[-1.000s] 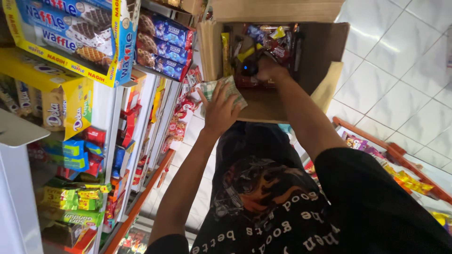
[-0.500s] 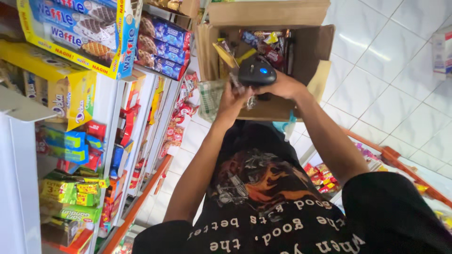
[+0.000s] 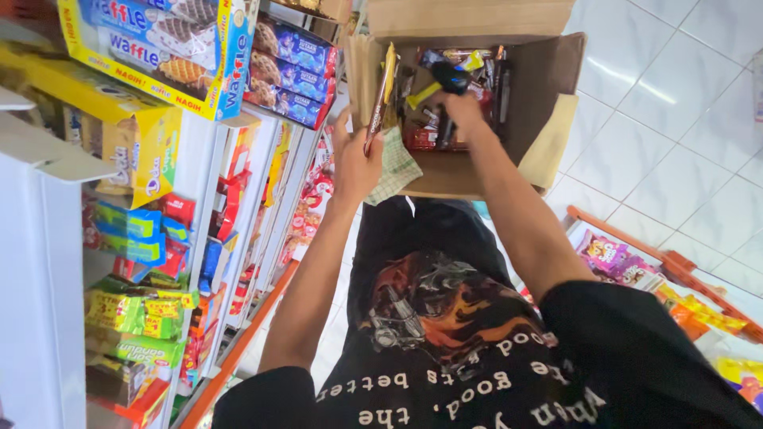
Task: The person uses a handheld barcode scanner to scan various snack items, including chocolate bars and yellow packaged snacks, taken from a cardboard box. After scanning, the items are placed onto the store shelves.
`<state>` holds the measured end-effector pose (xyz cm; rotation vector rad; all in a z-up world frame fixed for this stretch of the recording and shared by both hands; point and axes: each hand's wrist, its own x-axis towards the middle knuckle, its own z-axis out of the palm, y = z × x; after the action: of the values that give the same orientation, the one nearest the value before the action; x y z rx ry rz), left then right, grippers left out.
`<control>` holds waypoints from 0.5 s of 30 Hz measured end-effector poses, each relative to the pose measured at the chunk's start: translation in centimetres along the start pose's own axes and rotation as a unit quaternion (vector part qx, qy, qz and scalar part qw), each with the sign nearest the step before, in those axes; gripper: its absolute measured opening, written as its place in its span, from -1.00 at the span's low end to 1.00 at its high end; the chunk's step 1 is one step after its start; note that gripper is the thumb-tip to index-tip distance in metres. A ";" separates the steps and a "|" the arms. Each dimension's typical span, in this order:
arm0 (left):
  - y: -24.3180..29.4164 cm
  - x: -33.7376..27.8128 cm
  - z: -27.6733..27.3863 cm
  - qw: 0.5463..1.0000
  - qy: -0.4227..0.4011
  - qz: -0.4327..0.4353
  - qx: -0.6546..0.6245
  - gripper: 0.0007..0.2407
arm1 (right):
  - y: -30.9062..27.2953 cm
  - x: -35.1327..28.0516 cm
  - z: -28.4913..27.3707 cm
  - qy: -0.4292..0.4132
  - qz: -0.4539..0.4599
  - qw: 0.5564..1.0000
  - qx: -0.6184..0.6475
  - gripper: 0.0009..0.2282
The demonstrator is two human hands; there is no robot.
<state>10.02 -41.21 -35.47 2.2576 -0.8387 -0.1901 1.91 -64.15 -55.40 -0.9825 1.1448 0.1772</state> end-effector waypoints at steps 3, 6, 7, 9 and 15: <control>-1.4 0.4 1.2 0.991 -0.059 -0.112 -0.046 -0.84 | 2.8 3.6 2.4 -0.004 0.015 0.999 -0.028 -0.78; -2.9 -0.1 2.7 0.976 -0.086 -0.194 -0.043 -0.80 | 4.7 6.9 4.1 -0.002 -0.021 1.000 -0.024 -0.71; -3.3 -0.2 3.1 0.983 -0.061 -0.168 -0.036 -0.80 | 5.0 7.7 4.7 0.015 0.001 0.999 -0.043 -0.70; -3.7 -0.6 3.6 0.993 -0.011 -0.116 -0.024 -0.81 | 5.4 9.0 6.1 0.051 0.045 0.994 -0.083 -0.69; -3.5 0.0 4.3 0.987 -0.022 -0.139 -0.072 -0.82 | 6.3 9.8 8.5 0.063 -0.001 0.994 -0.094 -0.59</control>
<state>10.30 -41.82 -41.02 2.2325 -0.5112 -0.4174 8.47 -57.65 -66.48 -1.1751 1.2587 0.2262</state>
